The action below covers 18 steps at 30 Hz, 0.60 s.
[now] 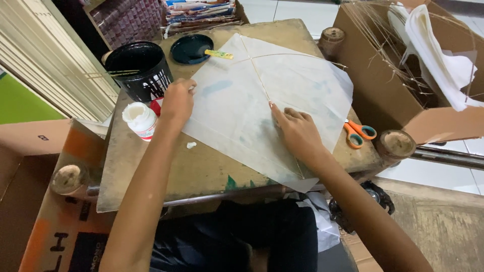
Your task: Applying glue and smoothing the paper edges of a kite to reinforce the structure and frame.
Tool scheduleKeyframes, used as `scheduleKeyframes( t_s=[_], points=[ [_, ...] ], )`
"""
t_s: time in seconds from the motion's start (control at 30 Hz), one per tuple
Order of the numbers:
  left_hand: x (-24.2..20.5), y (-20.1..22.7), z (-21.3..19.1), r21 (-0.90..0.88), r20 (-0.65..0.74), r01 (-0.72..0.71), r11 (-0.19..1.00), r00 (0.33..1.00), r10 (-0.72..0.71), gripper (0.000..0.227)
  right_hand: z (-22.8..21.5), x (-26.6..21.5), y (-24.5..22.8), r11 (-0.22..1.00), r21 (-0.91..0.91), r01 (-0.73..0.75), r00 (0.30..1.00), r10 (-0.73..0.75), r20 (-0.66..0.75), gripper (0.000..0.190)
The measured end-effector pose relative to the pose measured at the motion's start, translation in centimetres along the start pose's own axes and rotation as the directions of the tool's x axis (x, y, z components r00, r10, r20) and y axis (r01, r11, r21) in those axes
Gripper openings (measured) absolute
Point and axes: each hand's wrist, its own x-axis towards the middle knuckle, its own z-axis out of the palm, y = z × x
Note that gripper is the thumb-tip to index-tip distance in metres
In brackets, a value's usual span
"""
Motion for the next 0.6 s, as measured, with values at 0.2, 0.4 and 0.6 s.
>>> scheduleKeyframes(
  t_s=[0.2,0.4,0.6],
  points=[
    [-0.6,0.3,-0.2,0.015,0.012,-0.013,1.0,1.0,0.013,0.022,0.3,-0.5,0.1,0.998,-0.057,0.002,1.0,-0.002,0.0,0.046],
    [-0.8,-0.8,1.3,0.008,0.012,-0.03,1.0,0.999,0.03,0.025,0.2,-0.5,-0.1,1.0,-0.019,0.006,1.0,-0.006,-0.01,0.042],
    [-1.4,0.1,0.6,-0.019,0.007,-0.071,0.997,0.997,0.071,0.027,0.2,-0.5,-0.2,1.0,-0.027,-0.004,1.0,0.004,0.001,0.042]
  ],
)
